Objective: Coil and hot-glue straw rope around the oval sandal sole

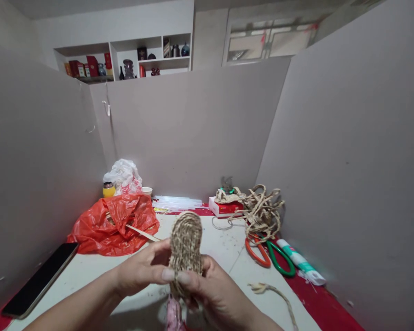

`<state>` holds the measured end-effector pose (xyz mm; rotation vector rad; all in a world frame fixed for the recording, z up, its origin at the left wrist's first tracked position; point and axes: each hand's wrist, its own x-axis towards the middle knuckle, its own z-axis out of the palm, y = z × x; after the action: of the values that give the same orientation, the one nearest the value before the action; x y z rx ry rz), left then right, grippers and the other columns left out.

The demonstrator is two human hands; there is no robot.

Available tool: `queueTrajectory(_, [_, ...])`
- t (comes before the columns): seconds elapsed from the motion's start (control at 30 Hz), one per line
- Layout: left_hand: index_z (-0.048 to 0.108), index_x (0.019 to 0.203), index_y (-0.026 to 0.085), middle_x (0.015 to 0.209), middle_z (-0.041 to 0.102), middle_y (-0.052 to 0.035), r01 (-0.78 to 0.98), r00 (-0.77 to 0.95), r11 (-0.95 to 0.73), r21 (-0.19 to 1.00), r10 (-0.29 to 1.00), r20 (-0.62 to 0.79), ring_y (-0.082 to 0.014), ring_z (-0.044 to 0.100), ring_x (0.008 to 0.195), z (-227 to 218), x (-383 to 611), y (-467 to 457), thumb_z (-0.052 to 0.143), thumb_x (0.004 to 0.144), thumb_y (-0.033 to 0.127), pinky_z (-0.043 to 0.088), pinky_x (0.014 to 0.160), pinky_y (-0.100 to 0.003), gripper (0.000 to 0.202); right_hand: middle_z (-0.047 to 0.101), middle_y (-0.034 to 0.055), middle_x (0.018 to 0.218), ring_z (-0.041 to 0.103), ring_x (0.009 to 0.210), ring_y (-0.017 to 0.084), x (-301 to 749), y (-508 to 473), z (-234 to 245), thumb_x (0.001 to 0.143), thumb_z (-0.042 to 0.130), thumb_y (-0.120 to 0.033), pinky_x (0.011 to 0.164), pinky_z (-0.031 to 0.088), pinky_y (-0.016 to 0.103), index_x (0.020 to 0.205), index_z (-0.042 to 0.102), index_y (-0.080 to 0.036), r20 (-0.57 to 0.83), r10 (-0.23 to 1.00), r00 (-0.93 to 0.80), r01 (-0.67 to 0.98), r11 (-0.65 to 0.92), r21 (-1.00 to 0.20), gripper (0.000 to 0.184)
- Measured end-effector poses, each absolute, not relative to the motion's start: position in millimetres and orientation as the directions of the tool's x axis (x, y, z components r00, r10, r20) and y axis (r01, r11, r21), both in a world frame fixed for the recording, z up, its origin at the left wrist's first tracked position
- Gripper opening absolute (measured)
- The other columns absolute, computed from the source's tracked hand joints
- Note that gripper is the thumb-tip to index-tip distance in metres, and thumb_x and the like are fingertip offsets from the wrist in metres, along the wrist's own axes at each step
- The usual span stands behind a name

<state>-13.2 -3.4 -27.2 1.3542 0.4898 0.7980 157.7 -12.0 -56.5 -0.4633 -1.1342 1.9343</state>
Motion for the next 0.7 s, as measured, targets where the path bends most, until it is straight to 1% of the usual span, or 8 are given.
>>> queueTrajectory(0.1, [0.062, 0.113, 0.018, 0.105, 0.065, -0.0095, -0.281, 0.446, -0.101, 0.954, 0.867, 0.224, -0.0239, 0.059, 0.096, -25, -10, -4, 0.07, 0.073, 0.042, 0.044, 0.085, -0.035, 0.047, 0.059, -0.0017, 0.058, 0.043, 0.049, 0.007, 159, -11, -54, 0.069, 0.08, -0.035, 0.047, 0.033, 0.018, 0.071, 0.07, -0.012, 0.123, 0.892, -0.435, -0.504, -0.127, -0.854, 0.025])
queueTrajectory(0.17, [0.065, 0.099, 0.018, 0.094, 0.065, -0.0057, -0.233, 0.286, -0.167, 0.958, 0.93, 0.232, -0.0182, 0.059, 0.086, -23, -9, -5, 0.069, 0.077, 0.035, 0.045, 0.079, -0.03, 0.028, 0.061, -0.0007, 0.059, 0.046, 0.051, 0.009, 159, -10, -52, 0.071, 0.079, -0.036, 0.05, 0.035, 0.02, 0.072, 0.071, -0.012, 0.137, 0.924, -0.357, -0.495, -0.063, -0.867, 0.025])
queueTrajectory(0.23, [0.064, 0.087, 0.018, 0.079, 0.064, -0.0023, -0.149, 0.192, -0.192, 0.97, 0.957, 0.218, -0.014, 0.057, 0.074, -21, -10, -7, 0.07, 0.077, 0.03, 0.045, 0.068, -0.025, 0.017, 0.063, 0.0002, 0.059, 0.049, 0.052, 0.01, 159, -9, -51, 0.072, 0.078, -0.036, 0.052, 0.038, 0.021, 0.072, 0.07, -0.013, 0.155, 0.941, -0.301, -0.471, -0.005, -0.882, 0.025])
queueTrajectory(0.3, [0.062, 0.081, 0.017, 0.07, 0.062, -0.0002, -0.105, 0.188, -0.19, 0.976, 0.96, 0.207, -0.0119, 0.056, 0.065, -21, -9, -10, 0.071, 0.077, 0.029, 0.043, 0.061, -0.023, 0.016, 0.064, 0.0009, 0.06, 0.05, 0.055, 0.012, 159, -8, -52, 0.072, 0.078, -0.036, 0.054, 0.04, 0.023, 0.07, 0.069, -0.014, 0.17, 0.95, -0.262, -0.439, 0.04, -0.897, 0.024])
queueTrajectory(0.47, [0.061, 0.079, 0.015, 0.071, 0.063, -0.0013, -0.131, 0.233, -0.206, 0.97, 0.944, 0.232, -0.0129, 0.059, 0.067, -26, -4, -17, 0.073, 0.074, 0.028, 0.046, 0.066, -0.026, 0.018, 0.066, 0.0001, 0.063, 0.052, 0.06, 0.013, 160, -8, -55, 0.066, 0.082, -0.035, 0.06, 0.043, 0.024, 0.067, 0.071, -0.015, 0.138, 0.967, -0.214, -0.394, 0.044, -0.918, 0.023])
queueTrajectory(0.57, [0.06, 0.075, 0.015, 0.066, 0.06, 0.0005, -0.161, 0.229, -0.202, 0.966, 0.944, 0.236, -0.0104, 0.055, 0.06, -29, -1, -17, 0.074, 0.072, 0.027, 0.045, 0.059, -0.024, 0.019, 0.07, 0.0009, 0.067, 0.056, 0.065, 0.015, 160, -8, -56, 0.065, 0.083, -0.034, 0.066, 0.046, 0.025, 0.07, 0.074, -0.016, 0.112, 0.973, -0.204, -0.404, 0.02, -0.915, 0.021])
queueTrajectory(0.63, [0.06, 0.073, 0.014, 0.064, 0.06, 0.0005, -0.206, 0.239, -0.173, 0.963, 0.946, 0.221, -0.0105, 0.054, 0.058, -29, 0, -16, 0.075, 0.071, 0.028, 0.045, 0.058, -0.025, 0.02, 0.07, 0.0006, 0.066, 0.056, 0.065, 0.015, 160, -8, -55, 0.063, 0.085, -0.033, 0.066, 0.047, 0.024, 0.07, 0.075, -0.017, 0.103, 0.978, -0.183, -0.388, 0.024, -0.921, 0.02])
queueTrajectory(0.7, [0.06, 0.072, 0.014, 0.064, 0.06, -0.0001, -0.246, 0.254, -0.138, 0.959, 0.946, 0.201, -0.0112, 0.055, 0.057, -28, 0, -16, 0.075, 0.071, 0.029, 0.046, 0.058, -0.026, 0.021, 0.065, -0.0011, 0.059, 0.054, 0.059, 0.013, 159, -9, -54, 0.062, 0.085, -0.032, 0.061, 0.046, 0.024, 0.066, 0.075, -0.018, 0.1, 0.981, -0.169, -0.383, 0.028, -0.923, 0.018])
